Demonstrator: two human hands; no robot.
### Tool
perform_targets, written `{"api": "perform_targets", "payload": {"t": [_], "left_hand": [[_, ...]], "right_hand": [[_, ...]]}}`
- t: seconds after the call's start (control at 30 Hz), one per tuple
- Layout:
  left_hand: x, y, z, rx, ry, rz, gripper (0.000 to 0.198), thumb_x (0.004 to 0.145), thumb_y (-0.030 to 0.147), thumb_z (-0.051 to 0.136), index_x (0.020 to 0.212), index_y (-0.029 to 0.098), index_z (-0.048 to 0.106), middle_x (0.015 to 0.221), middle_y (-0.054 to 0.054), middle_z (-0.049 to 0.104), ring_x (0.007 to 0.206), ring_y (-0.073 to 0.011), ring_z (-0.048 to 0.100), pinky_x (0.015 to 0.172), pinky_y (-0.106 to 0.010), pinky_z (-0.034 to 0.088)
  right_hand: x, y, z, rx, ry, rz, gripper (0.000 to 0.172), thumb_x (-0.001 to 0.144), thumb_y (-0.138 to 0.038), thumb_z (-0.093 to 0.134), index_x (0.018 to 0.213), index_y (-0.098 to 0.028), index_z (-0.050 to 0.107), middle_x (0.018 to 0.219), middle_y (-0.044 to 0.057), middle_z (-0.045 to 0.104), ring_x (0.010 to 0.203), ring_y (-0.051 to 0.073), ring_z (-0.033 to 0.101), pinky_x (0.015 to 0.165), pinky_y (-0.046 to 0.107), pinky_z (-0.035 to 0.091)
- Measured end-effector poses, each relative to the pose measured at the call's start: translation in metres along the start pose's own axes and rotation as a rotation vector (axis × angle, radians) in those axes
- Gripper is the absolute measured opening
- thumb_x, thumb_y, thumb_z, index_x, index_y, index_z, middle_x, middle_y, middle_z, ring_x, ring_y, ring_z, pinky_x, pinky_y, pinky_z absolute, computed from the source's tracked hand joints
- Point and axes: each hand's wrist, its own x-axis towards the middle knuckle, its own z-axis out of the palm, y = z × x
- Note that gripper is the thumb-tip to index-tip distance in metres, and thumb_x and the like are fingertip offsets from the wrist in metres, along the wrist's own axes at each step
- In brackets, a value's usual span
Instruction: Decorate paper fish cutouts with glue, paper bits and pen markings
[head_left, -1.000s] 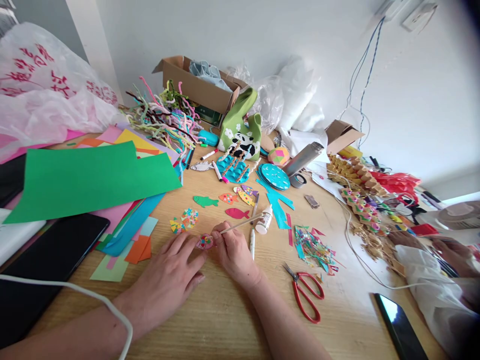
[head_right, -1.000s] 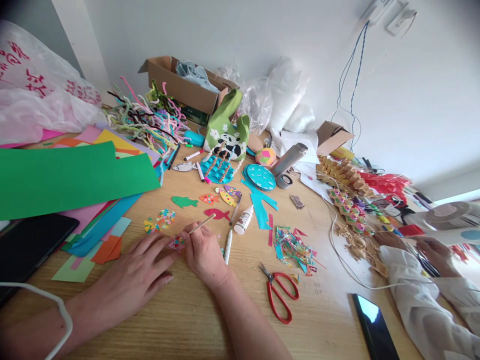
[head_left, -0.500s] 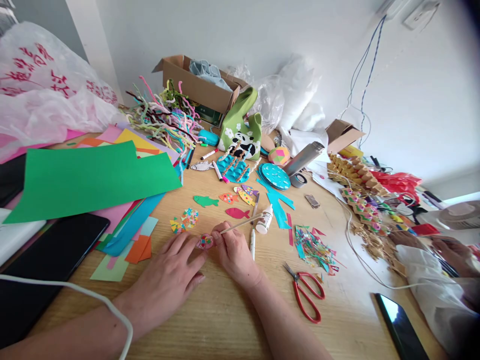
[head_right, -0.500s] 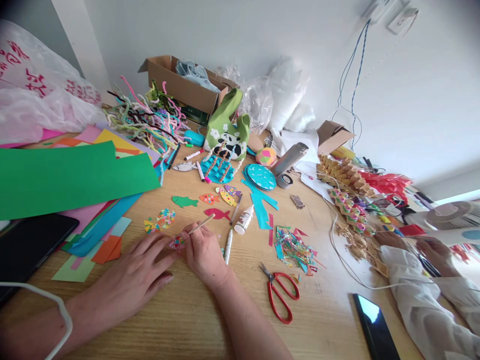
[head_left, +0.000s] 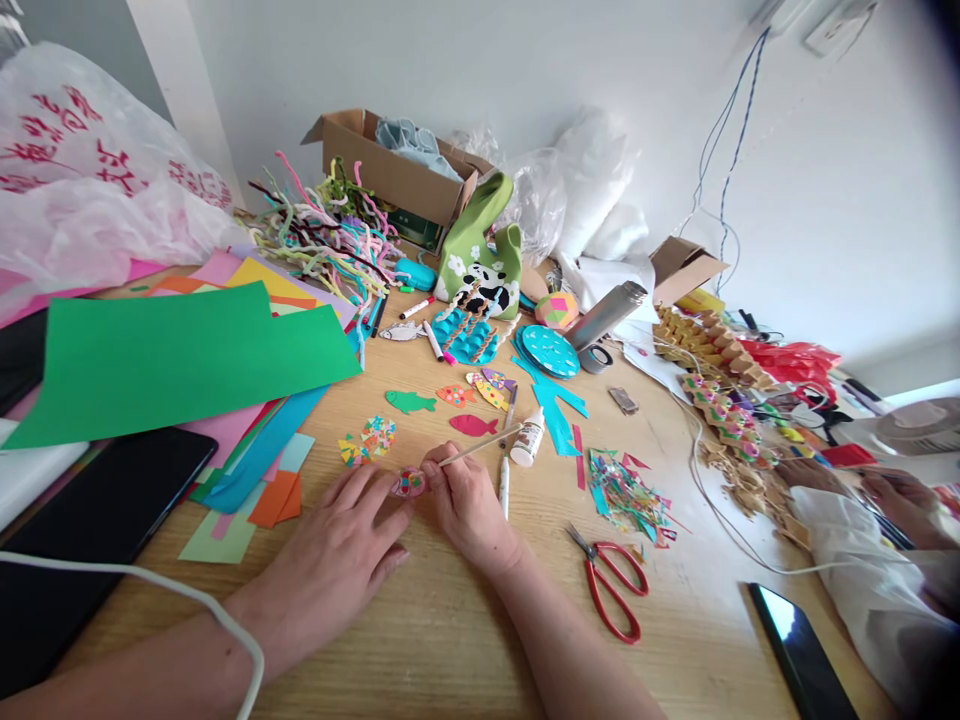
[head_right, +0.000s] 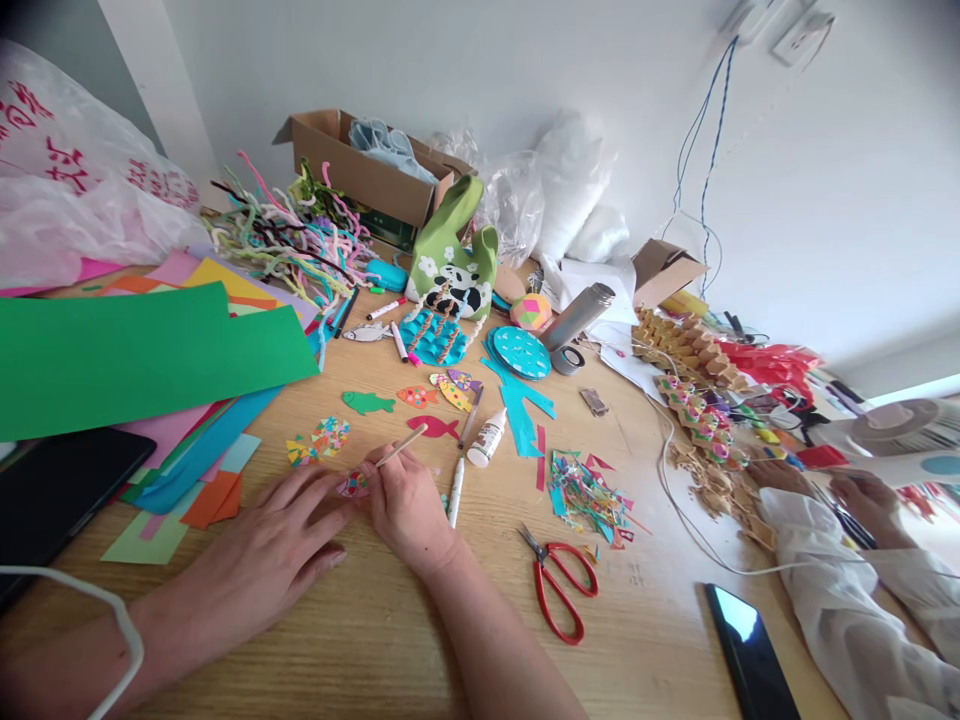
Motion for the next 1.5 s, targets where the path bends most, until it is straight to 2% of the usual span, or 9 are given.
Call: {"api": "perform_targets", "payload": {"t": [0.2, 0.37, 0.5, 0.97, 1.33, 1.5], "left_hand": [[0.0, 0.0, 0.0, 0.006, 0.0, 0.015, 0.039, 0.086, 0.027, 0.068, 0.124, 0.024, 0.061, 0.13, -0.01, 0.059, 0.125, -0.0332, 0.049, 0.107, -0.054, 0.041], [0.0, -0.002, 0.004, 0.022, 0.095, 0.03, 0.042, 0.091, 0.035, 0.061, 0.129, 0.016, 0.057, 0.126, -0.013, 0.063, 0.123, -0.0334, 0.051, 0.104, -0.051, 0.044], [0.002, -0.003, 0.007, 0.007, 0.145, 0.034, 0.039, 0.096, 0.037, 0.052, 0.125, 0.011, 0.059, 0.12, -0.014, 0.065, 0.121, -0.0329, 0.052, 0.102, -0.05, 0.046], [0.011, -0.003, 0.008, -0.035, 0.055, -0.039, 0.033, 0.094, 0.031, 0.056, 0.121, 0.013, 0.063, 0.116, -0.013, 0.062, 0.115, -0.0319, 0.05, 0.1, -0.052, 0.047], [0.011, -0.004, 0.007, -0.036, 0.105, -0.01, 0.029, 0.094, 0.03, 0.055, 0.118, 0.018, 0.064, 0.113, -0.01, 0.062, 0.113, -0.0309, 0.052, 0.099, -0.052, 0.046], [0.011, -0.004, 0.006, -0.034, 0.099, -0.004, 0.029, 0.094, 0.029, 0.056, 0.119, 0.017, 0.063, 0.115, -0.01, 0.062, 0.113, -0.0313, 0.051, 0.099, -0.052, 0.046]], "right_hand": [[0.002, -0.001, 0.002, -0.01, 0.021, 0.024, 0.021, 0.101, -0.02, 0.039, 0.083, -0.023, 0.048, 0.074, 0.003, 0.06, 0.067, 0.017, 0.057, 0.064, 0.028, 0.045], [0.003, -0.002, 0.003, -0.017, 0.017, 0.044, 0.021, 0.101, -0.02, 0.041, 0.082, -0.023, 0.048, 0.073, 0.002, 0.06, 0.068, 0.018, 0.058, 0.064, 0.028, 0.045], [0.003, -0.002, 0.003, -0.018, 0.023, 0.044, 0.021, 0.101, -0.021, 0.041, 0.081, -0.024, 0.048, 0.074, 0.003, 0.061, 0.068, 0.018, 0.059, 0.064, 0.028, 0.045], [0.003, -0.004, 0.002, 0.009, 0.008, 0.071, 0.021, 0.1, -0.021, 0.043, 0.081, -0.023, 0.049, 0.072, 0.002, 0.061, 0.066, 0.017, 0.058, 0.065, 0.028, 0.044], [0.003, -0.001, 0.0, 0.149, 0.085, 0.203, 0.024, 0.099, -0.025, 0.047, 0.076, -0.023, 0.051, 0.071, 0.001, 0.062, 0.067, 0.016, 0.061, 0.063, 0.026, 0.046], [0.002, -0.001, -0.001, 0.168, 0.121, 0.204, 0.023, 0.099, -0.026, 0.047, 0.078, -0.023, 0.052, 0.072, 0.002, 0.064, 0.067, 0.016, 0.062, 0.064, 0.026, 0.046]]}}
